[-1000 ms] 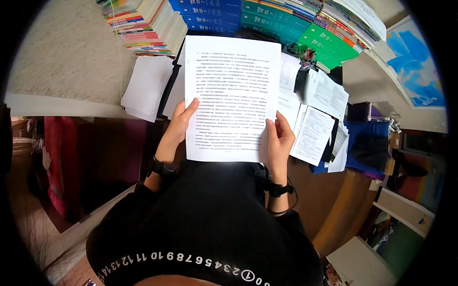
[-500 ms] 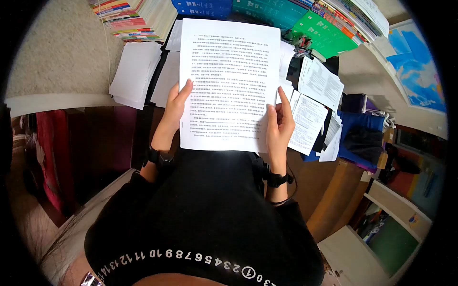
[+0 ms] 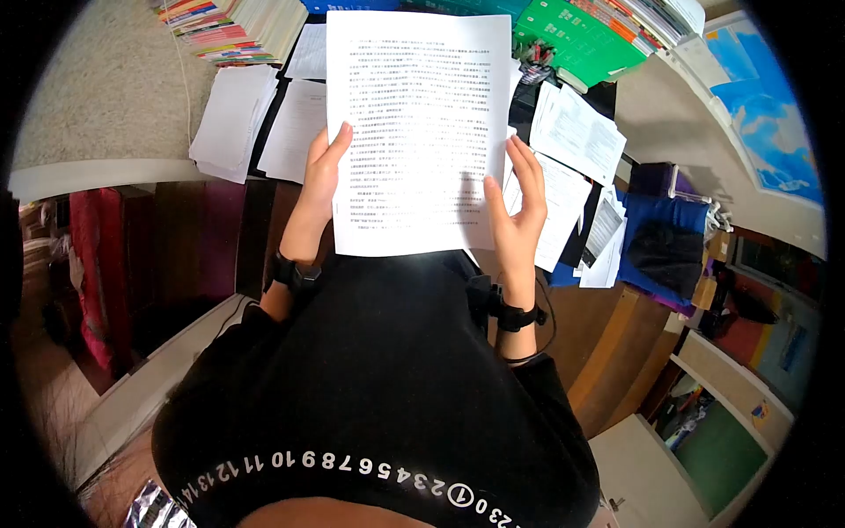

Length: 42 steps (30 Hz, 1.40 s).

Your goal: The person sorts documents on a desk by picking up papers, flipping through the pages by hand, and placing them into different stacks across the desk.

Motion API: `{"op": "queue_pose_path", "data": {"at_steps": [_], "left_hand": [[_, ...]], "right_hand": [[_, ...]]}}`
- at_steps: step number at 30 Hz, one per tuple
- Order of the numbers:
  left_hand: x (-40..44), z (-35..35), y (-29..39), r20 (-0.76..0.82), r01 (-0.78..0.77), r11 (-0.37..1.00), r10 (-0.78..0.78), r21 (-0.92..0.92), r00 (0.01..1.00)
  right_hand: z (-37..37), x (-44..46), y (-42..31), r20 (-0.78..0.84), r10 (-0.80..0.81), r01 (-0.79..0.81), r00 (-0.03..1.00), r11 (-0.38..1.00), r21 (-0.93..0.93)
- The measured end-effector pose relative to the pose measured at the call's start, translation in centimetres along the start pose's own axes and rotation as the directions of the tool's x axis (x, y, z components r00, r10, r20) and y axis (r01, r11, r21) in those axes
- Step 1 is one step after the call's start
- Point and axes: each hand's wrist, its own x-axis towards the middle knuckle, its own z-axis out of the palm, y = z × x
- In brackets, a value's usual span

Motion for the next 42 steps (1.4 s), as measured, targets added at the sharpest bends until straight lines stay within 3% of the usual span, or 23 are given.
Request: {"op": "queue_pose_path", "data": {"at_steps": [4,8,12,15,16,17,18,19,20,23,26,29,32,37,40,42], "left_hand": [[-0.1,2.0,-1.3,-0.008,0.014,1.000,-0.014,0.005,1.000],[0.1,3.2,-2.0,0.006,0.024,1.000,-0.024,0.002,1.000],[0.4,4.6,-3.1,-0.039,0.039,0.998,-0.036,0.056,0.999],[0.7,4.9,-4.9,-0.033,0.034,0.990,-0.030,0.137,0.999],[-0.2,5.5,-4.3,-0.062,0.136,0.976,-0.127,0.168,0.990],[0.5,1.1,-10.1,0.015,0.126,0.969,-0.132,0.213,0.991],[0.5,-1.3,-12.3,0.060,0.105,0.951,-0.127,0.292,0.990],[0.5,-3.7,-14.5,0.105,0.076,0.927,-0.123,0.368,0.987],[-1.9,-3.2,-12.7,0.120,0.037,0.881,-0.105,0.472,0.987],[-8.0,-0.8,-7.0,0.164,-0.089,0.676,-0.048,0.731,0.985],[-8.1,-0.7,-6.0,0.151,-0.096,0.573,-0.050,0.814,0.987],[-8.5,-0.8,-5.3,0.084,0.057,0.584,-0.212,0.810,0.974],[-8.6,-0.6,-5.7,0.130,-0.064,0.570,-0.075,0.819,0.989],[-8.6,-1.1,-4.8,0.136,-0.024,0.577,-0.151,0.816,0.979],[-9.0,-1.4,-4.5,0.137,-0.030,0.586,-0.139,0.810,0.981],[-9.0,-1.4,-4.3,0.136,-0.033,0.600,-0.128,0.799,0.982]], "right_hand": [[-1.3,-0.5,0.3,0.084,0.164,-0.185,0.983,0.876,0.446],[-3.7,-0.8,-0.3,0.278,0.281,-0.387,0.919,0.784,0.486],[-5.1,-0.7,-0.2,0.483,0.237,-0.536,0.843,0.445,0.718],[-3.3,-1.2,-0.4,0.556,0.116,-0.526,0.823,0.525,0.669],[-2.5,-1.1,-0.2,0.648,0.042,-0.519,0.761,0.639,0.568],[-2.3,-0.3,-1.4,0.773,0.008,-0.506,0.634,0.760,0.407],[-1.2,-0.3,-1.9,0.800,-0.094,-0.434,0.593,0.800,0.415],[0.0,-0.8,-2.6,0.754,-0.192,-0.301,0.629,0.834,0.463],[0.6,-0.7,-3.3,0.729,-0.296,-0.134,0.618,0.874,0.468],[1.9,-0.6,-3.7,0.707,-0.348,-0.099,0.615,0.856,0.507],[2.4,-0.5,-3.4,0.739,-0.346,-0.153,0.578,0.844,0.515],[2.7,-0.8,-3.4,0.733,-0.378,-0.118,0.565,0.843,0.526],[3.1,-0.8,-3.5,0.718,-0.419,-0.087,0.557,0.829,0.552],[4.0,-0.7,-3.6,0.668,-0.510,0.000,0.541,0.795,0.607],[2.3,0.3,-4.6,0.715,-0.502,-0.071,0.486,0.793,0.605],[1.1,0.3,-4.6,0.689,-0.416,-0.157,0.593,0.780,0.606]]}}
